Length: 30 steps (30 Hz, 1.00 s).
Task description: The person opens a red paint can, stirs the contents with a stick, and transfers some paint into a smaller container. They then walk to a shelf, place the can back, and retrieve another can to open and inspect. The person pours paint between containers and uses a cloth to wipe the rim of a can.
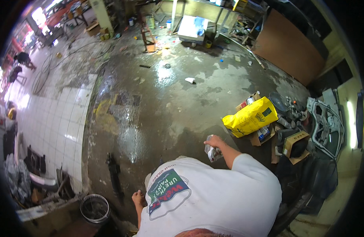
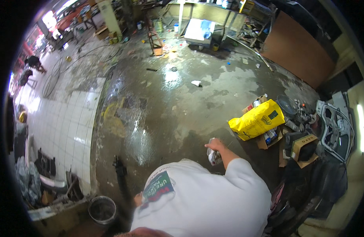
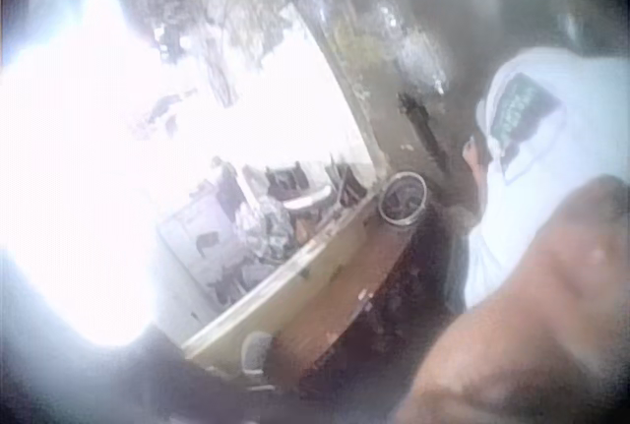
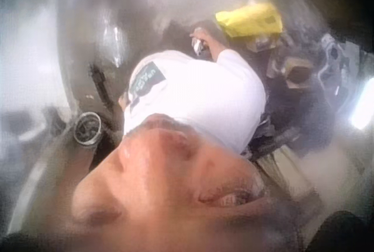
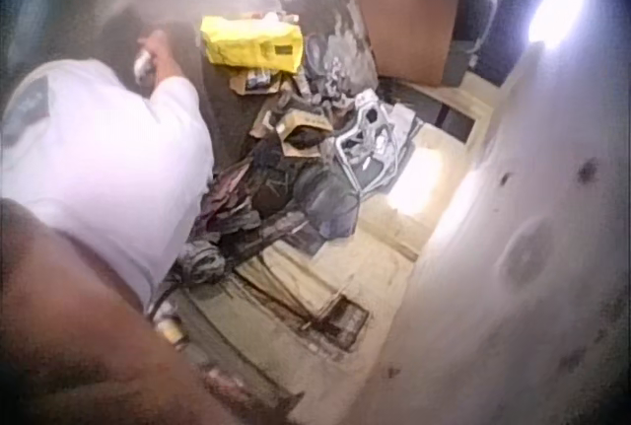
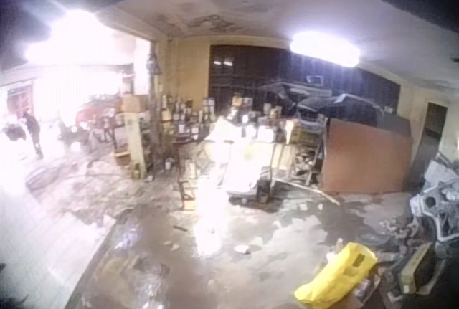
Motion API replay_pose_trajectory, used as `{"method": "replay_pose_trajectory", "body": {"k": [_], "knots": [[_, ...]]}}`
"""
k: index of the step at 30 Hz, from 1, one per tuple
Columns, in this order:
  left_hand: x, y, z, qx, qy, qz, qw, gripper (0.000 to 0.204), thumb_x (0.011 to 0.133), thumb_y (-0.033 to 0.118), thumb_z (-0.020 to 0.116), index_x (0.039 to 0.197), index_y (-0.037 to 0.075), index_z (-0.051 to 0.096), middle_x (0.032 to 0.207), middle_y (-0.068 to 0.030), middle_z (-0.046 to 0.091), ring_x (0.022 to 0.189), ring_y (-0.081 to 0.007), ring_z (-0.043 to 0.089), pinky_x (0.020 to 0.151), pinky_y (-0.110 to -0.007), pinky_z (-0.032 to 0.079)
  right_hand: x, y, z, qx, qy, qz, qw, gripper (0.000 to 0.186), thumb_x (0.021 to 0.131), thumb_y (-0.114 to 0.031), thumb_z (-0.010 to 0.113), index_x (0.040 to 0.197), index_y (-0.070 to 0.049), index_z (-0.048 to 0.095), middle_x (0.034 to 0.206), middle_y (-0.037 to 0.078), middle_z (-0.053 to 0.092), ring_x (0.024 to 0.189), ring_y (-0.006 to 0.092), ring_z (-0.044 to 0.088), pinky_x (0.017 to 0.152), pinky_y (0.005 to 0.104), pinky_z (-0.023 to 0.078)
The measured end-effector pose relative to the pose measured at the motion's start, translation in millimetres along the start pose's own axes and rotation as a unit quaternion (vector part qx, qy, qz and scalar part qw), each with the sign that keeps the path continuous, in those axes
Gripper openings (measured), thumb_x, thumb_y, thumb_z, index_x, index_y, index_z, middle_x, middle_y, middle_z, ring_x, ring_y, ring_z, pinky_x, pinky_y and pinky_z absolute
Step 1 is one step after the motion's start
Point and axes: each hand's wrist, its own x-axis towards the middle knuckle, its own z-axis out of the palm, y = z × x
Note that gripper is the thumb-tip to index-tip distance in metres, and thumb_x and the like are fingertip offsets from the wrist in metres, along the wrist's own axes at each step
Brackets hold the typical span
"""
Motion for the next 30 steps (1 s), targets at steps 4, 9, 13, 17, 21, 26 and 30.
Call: {"method": "replay_pose_trajectory", "body": {"k": [4, 9, 13, 17, 21, 26, 30], "knots": [[62.6, 108.8, 1.7, 0.014, -0.007, 0.029, 0.999, 0.025, 0.101, 0.023, 0.071, 0.094, 0.0, 0.064, 0.075, -0.0069, 0.064, 0.053, -0.0172, 0.061, 0.045, -0.033, 0.048, -28.2, 10.0, 2.9, 0.092, -0.036, 0.068, 0.993, 0.078, 0.089, -0.072, 0.062, 0.109, 0.002, 0.078, 0.122, 0.028, 0.072, 0.12, 0.0421, 0.068, 0.102, 0.0464, 0.053], [131.6, 194.5, 21.1, 0.073, -0.072, 0.021, 0.995, 0.026, 0.101, 0.023, 0.071, 0.1, -0.003, 0.068, 0.077, -0.0083, 0.066, 0.056, -0.0178, 0.064, 0.048, -0.034, 0.051, -50.4, 29.0, 46.0, 0.111, -0.083, 0.148, 0.979, 0.079, 0.09, -0.072, 0.065, 0.116, 0.001, 0.077, 0.13, 0.027, 0.069, 0.124, 0.0415, 0.066, 0.106, 0.0451, 0.051], [181.0, 235.2, 47.0, 0.132, -0.104, 0.012, 0.986, 0.025, 0.1, 0.022, 0.071, 0.098, -0.003, 0.068, 0.078, -0.0088, 0.067, 0.057, -0.0187, 0.064, 0.049, -0.035, 0.052, -64.3, 48.4, 73.6, 0.165, -0.067, 0.243, 0.954, 0.077, 0.086, -0.07, 0.071, 0.118, 0.0, 0.077, 0.127, 0.025, 0.072, 0.12, 0.039, 0.069, 0.101, 0.0455, 0.054], [213.3, 287.8, 67.3, 0.199, -0.129, 0.041, 0.971, 0.027, 0.097, 0.023, 0.073, 0.089, -0.003, 0.068, 0.075, -0.0087, 0.068, 0.056, -0.0212, 0.065, 0.048, -0.038, 0.051, -45.7, 15.2, 5.2, 0.155, -0.036, 0.283, 0.946, 0.077, 0.085, -0.071, 0.07, 0.113, 0.0, 0.078, 0.117, 0.025, 0.075, 0.11, 0.0402, 0.072, 0.097, 0.0484, 0.055], [290.7, 342.8, 109.9, 0.332, -0.243, 0.207, 0.887, 0.03, 0.094, 0.027, 0.076, 0.085, -0.001, 0.068, 0.071, -0.0104, 0.068, 0.055, -0.0228, 0.065, 0.049, -0.041, 0.05, 12.1, 9.0, -64.7, 0.19, 0.123, 0.207, 0.952, 0.064, 0.087, -0.065, 0.07, 0.111, -0.006, 0.08, 0.105, 0.024, 0.076, 0.102, 0.0417, 0.074, 0.092, 0.0491, 0.057], [358.0, 511.5, 257.6, 0.333, -0.248, 0.284, 0.864, 0.058, 0.094, 0.052, 0.073, 0.121, 0.0, 0.074, 0.091, -0.0133, 0.076, 0.085, -0.021, 0.072, 0.076, -0.036, 0.056, 98.2, -112.8, -268.9, 0.496, 0.267, 0.046, 0.825, 0.04, 0.096, -0.038, 0.075, 0.114, -0.003, 0.079, 0.086, 0.005, 0.074, 0.077, 0.0123, 0.066, 0.07, 0.0318, 0.052], [219.3, 725.2, 419.9, 0.052, -0.497, 0.176, 0.848, 0.057, 0.106, 0.048, 0.061, 0.129, -0.004, 0.068, 0.116, -0.009, 0.072, 0.098, -0.0181, 0.066, 0.089, -0.034, 0.055, 129.6, -166.1, -390.8, 0.559, 0.262, -0.144, 0.774, 0.039, 0.104, -0.031, 0.068, 0.125, 0.0, 0.075, 0.08, 0.005, 0.071, 0.057, 0.011, 0.06, 0.056, 0.0257, 0.045]]}}
